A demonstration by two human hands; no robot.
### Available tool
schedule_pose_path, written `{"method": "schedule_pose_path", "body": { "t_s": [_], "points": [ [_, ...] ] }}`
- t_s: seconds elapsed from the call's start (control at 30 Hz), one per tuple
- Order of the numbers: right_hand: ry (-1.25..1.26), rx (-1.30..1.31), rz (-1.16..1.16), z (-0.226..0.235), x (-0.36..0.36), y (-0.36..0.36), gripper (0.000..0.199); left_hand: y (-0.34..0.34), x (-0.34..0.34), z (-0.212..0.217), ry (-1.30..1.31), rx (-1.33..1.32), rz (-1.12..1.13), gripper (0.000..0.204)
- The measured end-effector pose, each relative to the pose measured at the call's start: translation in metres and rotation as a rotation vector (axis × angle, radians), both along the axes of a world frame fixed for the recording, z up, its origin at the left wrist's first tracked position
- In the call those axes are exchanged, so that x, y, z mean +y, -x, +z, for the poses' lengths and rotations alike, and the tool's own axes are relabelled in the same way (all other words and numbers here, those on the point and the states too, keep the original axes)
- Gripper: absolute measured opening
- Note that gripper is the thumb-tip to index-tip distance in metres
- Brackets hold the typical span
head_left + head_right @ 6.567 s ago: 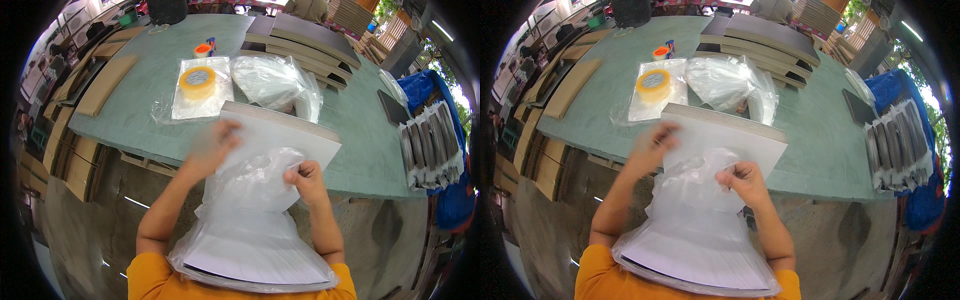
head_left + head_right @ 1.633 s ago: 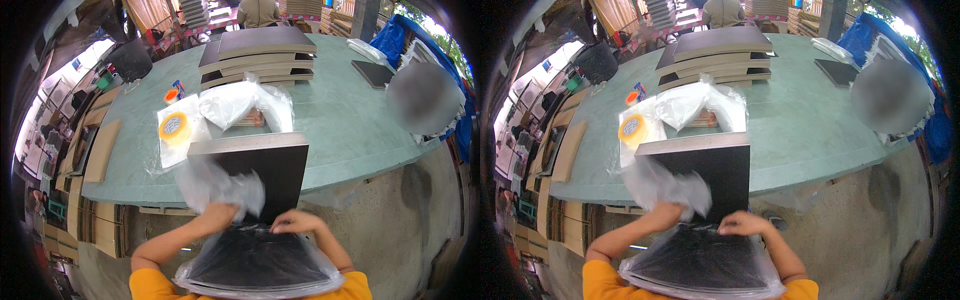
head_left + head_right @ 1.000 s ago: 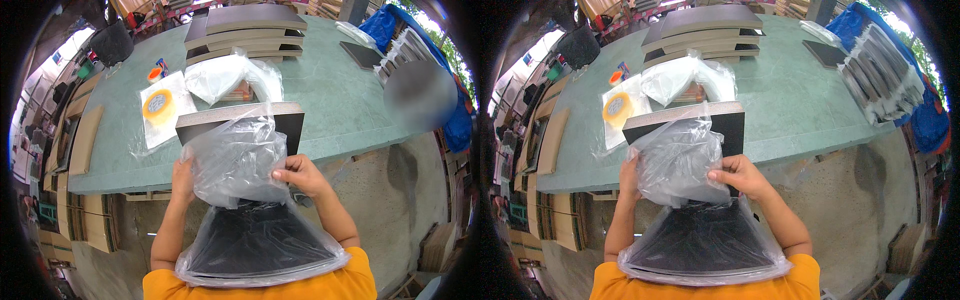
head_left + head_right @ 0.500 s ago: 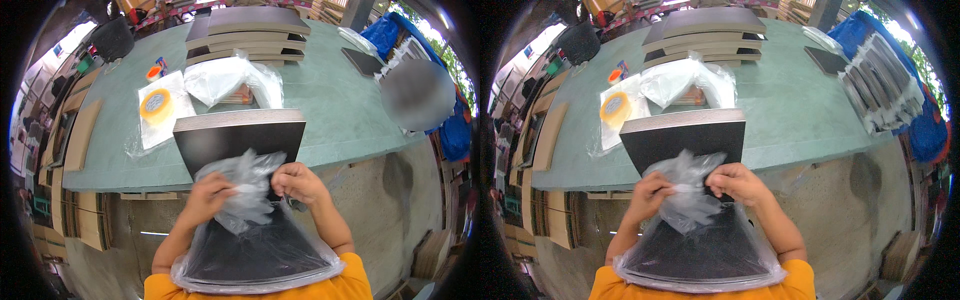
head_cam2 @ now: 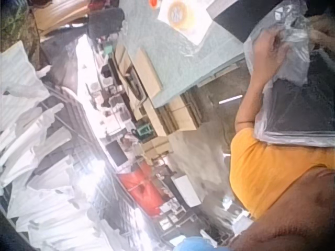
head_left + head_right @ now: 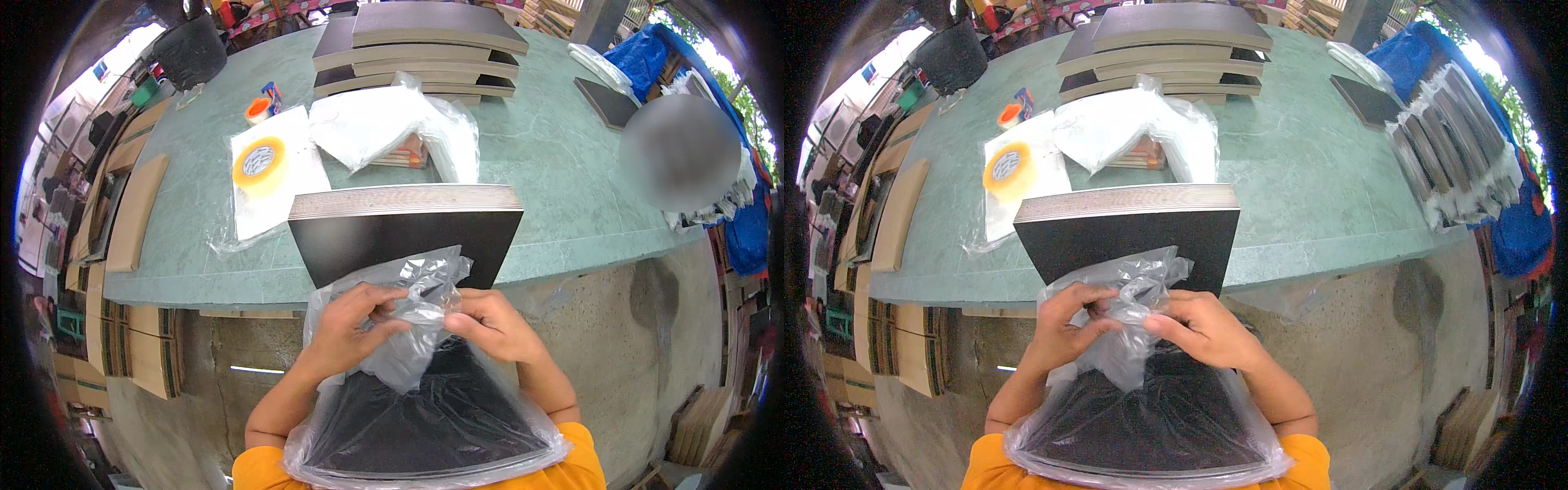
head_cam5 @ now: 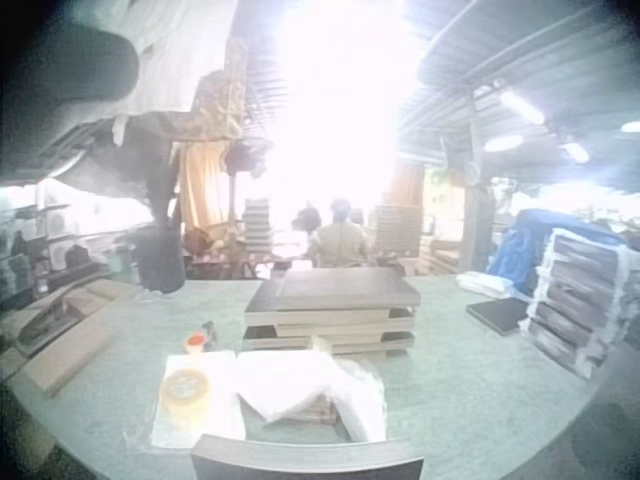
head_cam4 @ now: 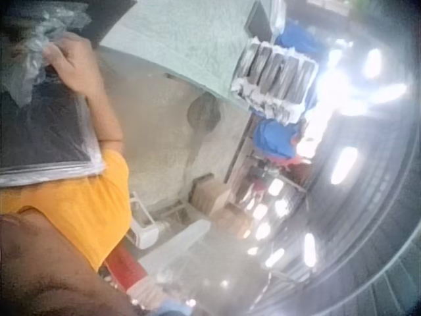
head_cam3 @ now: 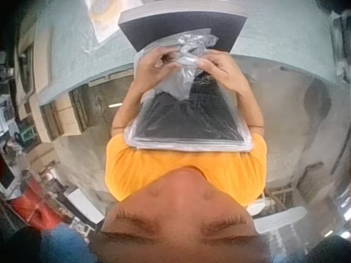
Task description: The person wraps black paper blocks in plastic sheets by hand, folding the plastic over the edges and securing them.
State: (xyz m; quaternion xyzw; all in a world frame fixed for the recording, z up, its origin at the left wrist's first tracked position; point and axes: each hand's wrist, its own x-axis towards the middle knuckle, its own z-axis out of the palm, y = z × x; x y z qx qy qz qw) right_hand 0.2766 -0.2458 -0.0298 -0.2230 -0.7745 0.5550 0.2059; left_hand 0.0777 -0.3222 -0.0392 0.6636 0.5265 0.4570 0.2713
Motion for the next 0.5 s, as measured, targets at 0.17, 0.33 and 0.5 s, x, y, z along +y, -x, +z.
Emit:
{"method": "schedule_pose_path", "body": {
  "t_s": [0.17, 0.33, 0.5],
  "points": [
    [0.578, 0.360, -0.130, -0.029, 0.003, 0.007, 0.011, -0.010, 0.006, -0.001, 0.042, -0.106, -0.106, 0.022],
    [0.882, 0.628, -0.186, -0.027, 0.010, -0.012, 0.020, 0.070, -0.029, -0.050, 0.302, -0.163, 0.195, 0.016],
    [0.825, 0.519, -0.289, -0.036, 0.029, -0.056, 0.017, 0.207, -0.099, -0.067, -0.213, -0.449, 1.135, 0.012]
  ]
}}
